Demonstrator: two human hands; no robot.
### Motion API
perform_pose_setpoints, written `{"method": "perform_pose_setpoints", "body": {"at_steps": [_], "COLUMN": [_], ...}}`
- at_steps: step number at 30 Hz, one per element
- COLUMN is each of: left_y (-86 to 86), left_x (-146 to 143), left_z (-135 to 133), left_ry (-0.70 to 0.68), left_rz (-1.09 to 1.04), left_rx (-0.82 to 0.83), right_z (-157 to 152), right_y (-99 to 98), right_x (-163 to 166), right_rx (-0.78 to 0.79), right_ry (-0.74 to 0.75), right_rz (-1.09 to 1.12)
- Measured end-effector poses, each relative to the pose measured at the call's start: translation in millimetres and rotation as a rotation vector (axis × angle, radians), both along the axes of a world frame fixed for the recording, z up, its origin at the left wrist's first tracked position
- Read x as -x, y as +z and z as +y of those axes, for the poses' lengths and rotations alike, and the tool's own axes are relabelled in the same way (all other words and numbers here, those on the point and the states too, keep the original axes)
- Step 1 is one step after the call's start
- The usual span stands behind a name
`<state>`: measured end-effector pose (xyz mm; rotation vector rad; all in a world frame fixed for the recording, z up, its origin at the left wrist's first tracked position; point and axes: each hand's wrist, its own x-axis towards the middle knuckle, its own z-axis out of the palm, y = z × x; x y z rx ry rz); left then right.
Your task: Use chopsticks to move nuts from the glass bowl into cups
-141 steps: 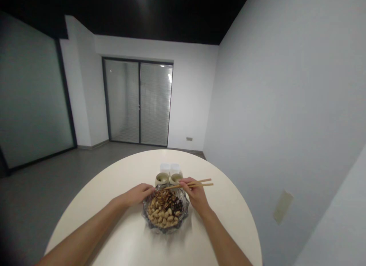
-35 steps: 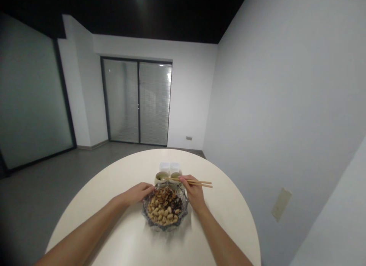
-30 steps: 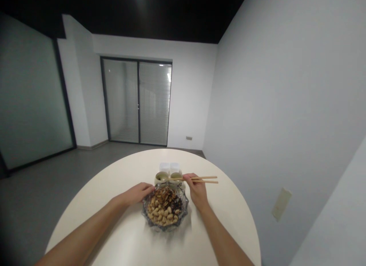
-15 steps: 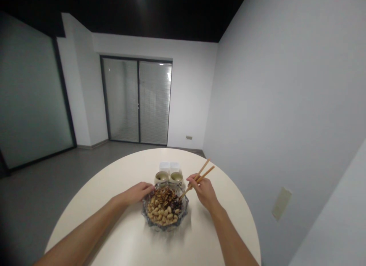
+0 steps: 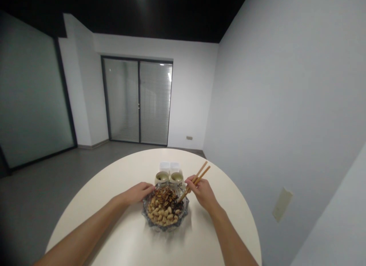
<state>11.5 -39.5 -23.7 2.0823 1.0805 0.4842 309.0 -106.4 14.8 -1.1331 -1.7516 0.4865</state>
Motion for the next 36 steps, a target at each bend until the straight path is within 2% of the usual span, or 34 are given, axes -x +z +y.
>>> {"method": "perform_pose_setpoints", "body": {"at_steps": [15,26,36], "left_y": [-2.1,-0.1,0.6], "left_x": [0.7,0.4,0.7], "left_z": [3.3,1.4,-0.1], "left_ry": [-0.022,-0.009,-0.007], "left_rz": [0.007,-0.003,0.005], "left_rx": [-0.06,-0.025,-0.036], "right_z": [1.1,5.1,2.9], "right_y": [1.3,-4.6,-0.7], "right_x": [0.3,0.4,-3.5], "right_rx": [-0.073,-0.02,-0.077], "right_ry": [-0.035,-0.02,-0.07], "right_rz": [0.107,0.08,0.193]}}
